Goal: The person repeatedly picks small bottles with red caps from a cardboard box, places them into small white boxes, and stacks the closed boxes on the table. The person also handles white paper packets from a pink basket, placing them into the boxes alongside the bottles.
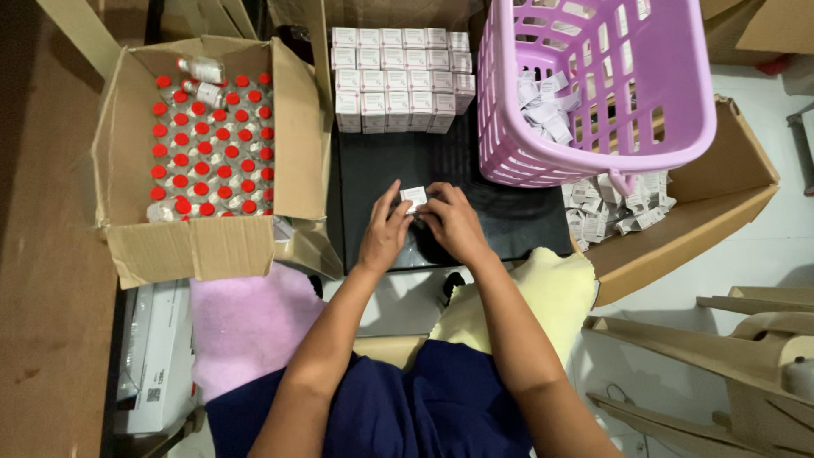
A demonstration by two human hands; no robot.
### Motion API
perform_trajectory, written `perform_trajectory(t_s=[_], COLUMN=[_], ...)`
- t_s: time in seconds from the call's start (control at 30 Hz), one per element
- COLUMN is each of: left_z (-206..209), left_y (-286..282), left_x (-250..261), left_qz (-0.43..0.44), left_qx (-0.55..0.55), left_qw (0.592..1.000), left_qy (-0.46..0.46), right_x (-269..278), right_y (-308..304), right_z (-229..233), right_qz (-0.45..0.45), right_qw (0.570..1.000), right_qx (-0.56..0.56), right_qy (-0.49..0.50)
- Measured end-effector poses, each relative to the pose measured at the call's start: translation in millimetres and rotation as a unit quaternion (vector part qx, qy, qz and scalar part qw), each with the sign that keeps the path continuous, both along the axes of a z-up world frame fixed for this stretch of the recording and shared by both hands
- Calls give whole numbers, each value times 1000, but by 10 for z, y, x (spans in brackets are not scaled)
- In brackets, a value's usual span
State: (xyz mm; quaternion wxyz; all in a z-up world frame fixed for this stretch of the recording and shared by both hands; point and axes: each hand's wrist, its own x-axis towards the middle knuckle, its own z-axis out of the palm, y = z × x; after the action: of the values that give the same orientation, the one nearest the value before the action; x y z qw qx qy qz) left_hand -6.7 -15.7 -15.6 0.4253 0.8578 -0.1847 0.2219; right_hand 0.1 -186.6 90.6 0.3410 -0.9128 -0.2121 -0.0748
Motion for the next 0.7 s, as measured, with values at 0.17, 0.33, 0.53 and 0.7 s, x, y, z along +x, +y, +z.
perform_trajectory(t_s=[0.17,0.33,0.53,0.7], left_z=[-121,-337,-466,-445], left_y=[-153,-490,-903,-1069], left_x=[76,571,1226,1694], left_qz=[29,-6,-20,49], left_qx=[13,52,131,324], left_qw=[999,999,990,928], left_qy=[30,16,-46,-180], right_x=[39,200,263,274], right_y=[-56,-243,-419,-490], right_z=[-103,-219,-314,-337], right_qz=[-26,-82,-120,-139], right_qw=[996,991,986,985], right_qx=[73,103,112,97], right_qy=[47,-19,-36,-17])
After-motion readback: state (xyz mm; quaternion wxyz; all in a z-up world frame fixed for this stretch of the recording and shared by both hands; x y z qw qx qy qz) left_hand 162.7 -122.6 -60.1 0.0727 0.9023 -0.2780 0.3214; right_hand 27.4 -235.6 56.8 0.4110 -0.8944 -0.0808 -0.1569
